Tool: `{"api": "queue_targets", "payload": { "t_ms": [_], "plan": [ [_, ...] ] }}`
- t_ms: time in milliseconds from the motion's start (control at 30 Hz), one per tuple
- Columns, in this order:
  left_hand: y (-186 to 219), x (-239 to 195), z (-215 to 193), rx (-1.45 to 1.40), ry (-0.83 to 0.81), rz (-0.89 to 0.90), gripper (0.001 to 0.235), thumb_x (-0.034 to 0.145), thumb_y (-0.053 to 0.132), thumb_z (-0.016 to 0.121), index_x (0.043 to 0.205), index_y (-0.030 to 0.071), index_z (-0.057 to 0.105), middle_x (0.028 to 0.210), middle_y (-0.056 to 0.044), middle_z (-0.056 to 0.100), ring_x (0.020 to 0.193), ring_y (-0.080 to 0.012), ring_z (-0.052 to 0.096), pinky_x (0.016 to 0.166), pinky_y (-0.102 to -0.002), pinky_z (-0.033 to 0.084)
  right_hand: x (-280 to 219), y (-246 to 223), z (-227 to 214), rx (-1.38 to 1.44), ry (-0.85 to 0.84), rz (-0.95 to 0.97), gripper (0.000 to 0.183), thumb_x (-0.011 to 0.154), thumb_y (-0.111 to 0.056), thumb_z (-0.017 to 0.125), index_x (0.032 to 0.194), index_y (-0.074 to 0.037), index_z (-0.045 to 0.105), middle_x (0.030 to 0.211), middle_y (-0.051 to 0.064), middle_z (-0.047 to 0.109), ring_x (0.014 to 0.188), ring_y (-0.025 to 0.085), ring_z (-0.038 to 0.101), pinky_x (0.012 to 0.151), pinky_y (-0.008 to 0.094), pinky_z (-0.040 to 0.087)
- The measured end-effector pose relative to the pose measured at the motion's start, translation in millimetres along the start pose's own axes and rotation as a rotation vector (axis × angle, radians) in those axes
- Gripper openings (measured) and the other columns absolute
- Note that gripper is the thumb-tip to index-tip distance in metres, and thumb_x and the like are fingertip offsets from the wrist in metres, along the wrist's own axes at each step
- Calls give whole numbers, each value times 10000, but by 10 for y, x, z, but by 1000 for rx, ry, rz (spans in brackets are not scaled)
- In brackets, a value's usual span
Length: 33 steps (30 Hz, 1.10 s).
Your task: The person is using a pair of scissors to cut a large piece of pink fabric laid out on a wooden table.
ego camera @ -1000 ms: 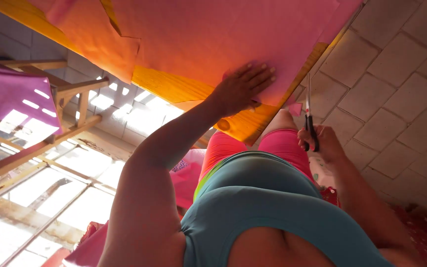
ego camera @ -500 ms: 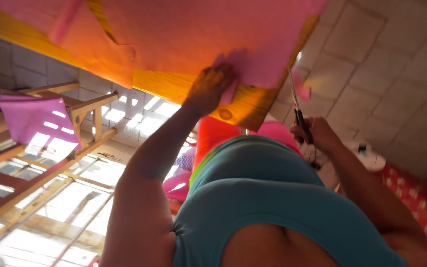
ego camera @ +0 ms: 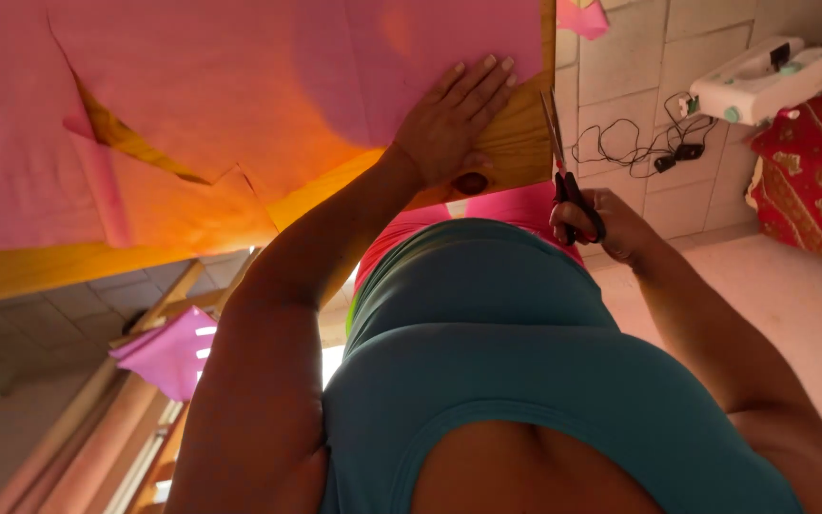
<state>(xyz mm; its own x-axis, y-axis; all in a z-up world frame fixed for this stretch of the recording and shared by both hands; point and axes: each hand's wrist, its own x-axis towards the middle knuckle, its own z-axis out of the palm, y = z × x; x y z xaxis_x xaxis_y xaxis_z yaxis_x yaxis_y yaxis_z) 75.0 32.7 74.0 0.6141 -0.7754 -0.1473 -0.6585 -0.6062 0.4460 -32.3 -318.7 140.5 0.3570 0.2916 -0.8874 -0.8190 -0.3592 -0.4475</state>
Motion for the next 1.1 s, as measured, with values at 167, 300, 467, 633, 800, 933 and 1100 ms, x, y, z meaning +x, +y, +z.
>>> {"api": "queue_targets", "payload": {
  "t_ms": [167, 300, 467, 633, 800, 933, 1100],
  "plan": [
    [-97, 30, 66, -24, -26, 121, 1207, 1179, 654, 960, 1950, 43, 262, 1996, -214, 192, 1846, -434, 202, 1504, -613, 163, 64, -66, 327, 67, 92, -18, 272, 1088, -220, 729, 875, -58, 772, 770, 93, 765, 646, 157, 597, 588, 287, 385],
    [-147, 53, 198, -27, 66, 169, 1140, 1169, 682, 941, 1937, 63, 369, 1972, -238, 248, 1821, -461, 245, 1486, -646, 196, 210, -10, 281, 115, 68, -89, 376, 1101, -428, 786, 1005, -65, 771, 835, 85, 774, 696, 155, 636, 606, 286, 403],
    [-141, 20, 216, -42, 112, 176, 1158, 1108, 660, 1012, 1922, 60, 447, 1956, -257, 274, 1806, -483, 270, 1474, -678, 196, 350, -59, 253, 87, 65, -106, 507, 1054, -589, 829, 1003, -88, 769, 833, 92, 780, 713, 154, 653, 619, 284, 383],
    [-96, 75, 204, -27, 110, 132, 1278, 1066, 823, 960, 1922, 57, 402, 1969, -219, 278, 1819, -451, 274, 1477, -672, 193, 384, -217, 218, 78, 150, -88, 375, 1074, -421, 837, 934, -84, 755, 792, 104, 754, 674, 177, 636, 582, 292, 374],
    [-77, 136, 209, -12, 80, 140, 1248, 1079, 805, 928, 1936, 69, 397, 1978, -217, 237, 1824, -453, 236, 1478, -676, 185, 299, -137, 217, 47, 138, -72, 426, 1034, -455, 865, 922, -58, 760, 797, 109, 767, 694, 201, 674, 654, 334, 473],
    [-62, 128, 248, -30, 58, 123, 1273, 1072, 815, 919, 1941, 77, 353, 1981, -222, 233, 1829, -464, 231, 1485, -684, 171, 260, -75, 255, 27, 137, -63, 428, 1033, -453, 880, 930, -51, 777, 783, 97, 766, 702, 203, 678, 709, 353, 532],
    [-65, 109, 199, 24, 55, 123, 1268, 1097, 825, 892, 1946, 79, 317, 1986, -206, 243, 1831, -438, 249, 1487, -669, 205, 375, -317, 288, -3, 162, -88, 509, 1048, -525, 873, 842, -78, 748, 735, 80, 744, 652, 164, 641, 639, 308, 456]
  ]
}}
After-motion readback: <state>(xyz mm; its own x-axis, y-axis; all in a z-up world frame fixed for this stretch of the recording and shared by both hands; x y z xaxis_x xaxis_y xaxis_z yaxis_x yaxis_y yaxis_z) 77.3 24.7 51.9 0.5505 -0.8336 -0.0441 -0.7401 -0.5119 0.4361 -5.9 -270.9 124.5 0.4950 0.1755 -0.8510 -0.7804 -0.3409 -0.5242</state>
